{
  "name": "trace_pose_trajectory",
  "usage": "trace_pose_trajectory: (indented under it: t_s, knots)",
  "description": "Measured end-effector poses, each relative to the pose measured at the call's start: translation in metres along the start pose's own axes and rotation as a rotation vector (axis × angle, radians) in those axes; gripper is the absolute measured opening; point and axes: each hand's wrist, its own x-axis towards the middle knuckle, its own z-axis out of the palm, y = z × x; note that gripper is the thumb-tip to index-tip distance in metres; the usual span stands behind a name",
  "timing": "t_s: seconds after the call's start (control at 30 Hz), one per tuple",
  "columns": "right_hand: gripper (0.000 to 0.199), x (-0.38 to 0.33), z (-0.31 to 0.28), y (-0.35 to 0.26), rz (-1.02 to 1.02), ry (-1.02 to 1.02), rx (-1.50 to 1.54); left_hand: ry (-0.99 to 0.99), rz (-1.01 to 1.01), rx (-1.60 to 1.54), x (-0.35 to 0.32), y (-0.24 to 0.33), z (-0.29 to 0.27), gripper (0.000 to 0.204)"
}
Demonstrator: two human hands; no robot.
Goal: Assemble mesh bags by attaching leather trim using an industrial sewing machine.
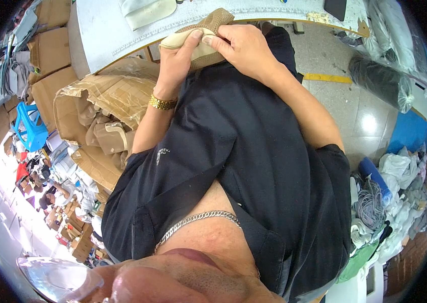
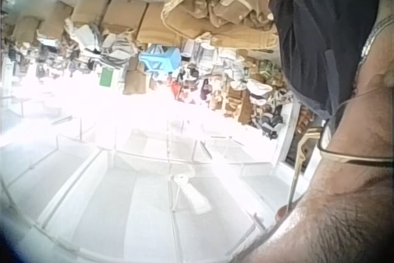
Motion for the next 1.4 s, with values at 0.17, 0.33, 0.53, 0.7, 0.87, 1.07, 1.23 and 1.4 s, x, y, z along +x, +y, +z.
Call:
trace_pose_trajectory:
  t_s: [0.17,0.33,0.53,0.7,0.87,1.07,1.23,1.4]
  knots:
    - [0.038,0.0,0.005,0.003,0.124,-0.077,0.425,0.047,0.064,-0.068,0.0,0.002,0.002,0.023]
    - [0.039,-0.001,0.004,0.021,0.142,-0.102,0.632,-0.128,-0.181,-0.396,-0.002,0.015,-0.005,0.022]
    - [0.039,-0.001,0.001,0.02,0.091,-0.194,0.751,-0.144,-0.123,-0.273,-0.003,0.016,-0.008,0.023]
    - [0.04,-0.001,0.0,0.013,0.102,-0.148,0.731,-0.126,-0.012,-0.098,0.003,0.018,-0.008,0.022]
    - [0.042,0.005,0.004,0.02,0.09,0.015,0.258,-0.091,0.085,0.029,0.015,0.011,-0.012,0.022]
    - [0.043,-0.001,-0.003,0.019,0.235,0.151,0.453,-0.197,-0.123,-0.017,0.004,0.028,-0.026,0.025]
    - [0.041,0.002,-0.006,0.02,0.221,0.123,0.472,-0.102,0.008,-0.013,0.004,0.026,-0.018,0.026]
    - [0.041,0.0,-0.005,0.021,0.179,0.126,0.559,-0.021,0.144,0.162,0.0,0.028,-0.015,0.021]
